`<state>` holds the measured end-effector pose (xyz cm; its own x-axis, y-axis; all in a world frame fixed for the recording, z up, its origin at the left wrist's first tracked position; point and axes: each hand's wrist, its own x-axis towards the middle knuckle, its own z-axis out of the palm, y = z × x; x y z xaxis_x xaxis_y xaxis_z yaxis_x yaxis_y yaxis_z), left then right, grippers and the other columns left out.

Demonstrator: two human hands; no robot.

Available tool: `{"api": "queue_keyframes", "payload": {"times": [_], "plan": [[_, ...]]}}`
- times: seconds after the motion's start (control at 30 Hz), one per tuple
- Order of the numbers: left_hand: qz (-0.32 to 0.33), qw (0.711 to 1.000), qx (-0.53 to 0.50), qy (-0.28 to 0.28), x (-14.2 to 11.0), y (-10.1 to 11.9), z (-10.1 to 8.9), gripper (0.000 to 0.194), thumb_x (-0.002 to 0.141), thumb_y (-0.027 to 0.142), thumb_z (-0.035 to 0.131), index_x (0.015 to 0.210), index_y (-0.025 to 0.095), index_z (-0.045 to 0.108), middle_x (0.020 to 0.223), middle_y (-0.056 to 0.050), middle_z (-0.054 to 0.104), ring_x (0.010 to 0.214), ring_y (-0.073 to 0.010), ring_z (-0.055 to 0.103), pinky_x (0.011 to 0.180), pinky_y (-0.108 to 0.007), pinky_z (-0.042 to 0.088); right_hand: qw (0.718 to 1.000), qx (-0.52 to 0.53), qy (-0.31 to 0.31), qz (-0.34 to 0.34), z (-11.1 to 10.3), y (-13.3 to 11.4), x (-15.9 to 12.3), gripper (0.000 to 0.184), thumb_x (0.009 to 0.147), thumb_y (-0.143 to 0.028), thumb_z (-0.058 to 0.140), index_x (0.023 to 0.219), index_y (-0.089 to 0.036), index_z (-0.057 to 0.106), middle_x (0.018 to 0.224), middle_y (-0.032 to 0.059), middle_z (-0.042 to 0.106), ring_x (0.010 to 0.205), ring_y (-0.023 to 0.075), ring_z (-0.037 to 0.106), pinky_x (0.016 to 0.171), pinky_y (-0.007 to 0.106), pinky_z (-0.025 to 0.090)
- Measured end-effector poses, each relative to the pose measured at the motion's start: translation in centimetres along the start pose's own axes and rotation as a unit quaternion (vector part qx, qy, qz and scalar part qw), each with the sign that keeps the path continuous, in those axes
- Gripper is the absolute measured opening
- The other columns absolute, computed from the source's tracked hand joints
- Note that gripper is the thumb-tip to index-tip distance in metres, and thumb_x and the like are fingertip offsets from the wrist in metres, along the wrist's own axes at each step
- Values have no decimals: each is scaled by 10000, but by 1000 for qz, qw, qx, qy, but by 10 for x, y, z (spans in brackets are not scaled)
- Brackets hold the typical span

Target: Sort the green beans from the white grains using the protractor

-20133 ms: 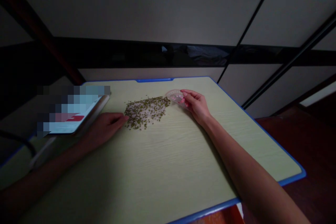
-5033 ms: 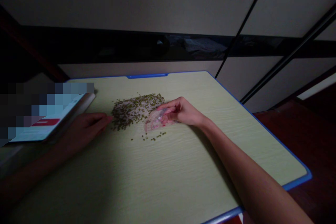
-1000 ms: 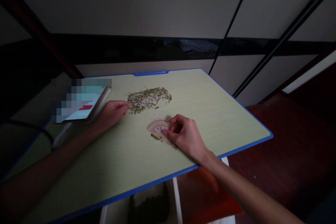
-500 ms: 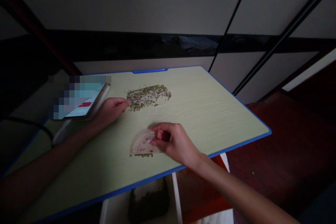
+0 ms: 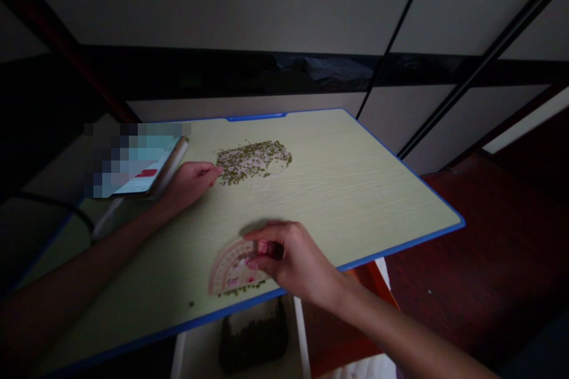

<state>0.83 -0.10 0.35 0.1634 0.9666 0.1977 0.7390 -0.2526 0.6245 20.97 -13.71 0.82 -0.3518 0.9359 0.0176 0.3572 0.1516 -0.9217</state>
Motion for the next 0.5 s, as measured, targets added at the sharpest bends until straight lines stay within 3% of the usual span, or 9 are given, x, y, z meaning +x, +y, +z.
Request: {"api": "queue_keyframes", "payload": {"times": [0.5], "plan": [[-6,1000,5,0,1,-1,1,334,721,380,411,443,204,354,405,48,283,457,-106,303,477,-258,173,999,-33,8,-3,4,4,-9,253,672,-172,694,924,-175,701,712,18,626,620,124,543,558,244,437]]}}
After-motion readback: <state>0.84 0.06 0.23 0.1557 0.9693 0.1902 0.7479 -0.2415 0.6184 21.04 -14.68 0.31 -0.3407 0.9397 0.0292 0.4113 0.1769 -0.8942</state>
